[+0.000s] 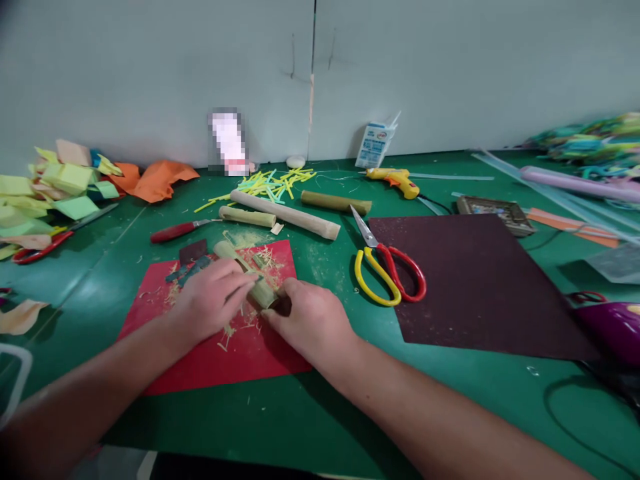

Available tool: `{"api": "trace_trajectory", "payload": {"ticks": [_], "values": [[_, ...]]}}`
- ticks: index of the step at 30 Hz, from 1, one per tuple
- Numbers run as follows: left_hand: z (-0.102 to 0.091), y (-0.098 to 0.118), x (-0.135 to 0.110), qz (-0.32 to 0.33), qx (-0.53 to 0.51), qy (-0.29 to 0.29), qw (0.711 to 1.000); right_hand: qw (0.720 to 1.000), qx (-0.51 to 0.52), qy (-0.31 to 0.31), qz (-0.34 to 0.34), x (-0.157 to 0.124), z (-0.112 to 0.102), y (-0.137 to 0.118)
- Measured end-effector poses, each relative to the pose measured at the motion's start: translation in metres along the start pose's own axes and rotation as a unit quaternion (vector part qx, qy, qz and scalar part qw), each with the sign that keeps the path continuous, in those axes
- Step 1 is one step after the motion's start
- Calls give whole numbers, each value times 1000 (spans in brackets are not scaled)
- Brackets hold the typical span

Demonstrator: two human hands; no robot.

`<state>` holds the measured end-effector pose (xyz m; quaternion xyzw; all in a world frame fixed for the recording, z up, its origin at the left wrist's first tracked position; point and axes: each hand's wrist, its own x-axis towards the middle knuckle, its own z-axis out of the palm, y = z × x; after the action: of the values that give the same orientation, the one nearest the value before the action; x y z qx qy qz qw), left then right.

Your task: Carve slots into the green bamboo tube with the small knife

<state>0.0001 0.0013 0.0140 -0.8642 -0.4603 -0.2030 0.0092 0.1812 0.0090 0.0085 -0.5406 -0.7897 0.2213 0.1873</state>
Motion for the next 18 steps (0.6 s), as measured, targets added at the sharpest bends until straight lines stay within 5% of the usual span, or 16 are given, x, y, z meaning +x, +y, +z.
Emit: {"api": "trace_trajectory", "payload": {"ticks": [5,9,14,18], "values": [[0,-2,-1,14,-5,-33,999,1000,-14,1,-6,-1,0,0],[0,-8,0,-10,-15,18,1000,1000,-6,-1,8,-1,0,1],[1,2,1,17,-28,-51,998,1000,-11,2,-3,0,1,0],[-1,-7,-1,-7,-18,8,1000,1000,0,3,10,1,2,0]]}}
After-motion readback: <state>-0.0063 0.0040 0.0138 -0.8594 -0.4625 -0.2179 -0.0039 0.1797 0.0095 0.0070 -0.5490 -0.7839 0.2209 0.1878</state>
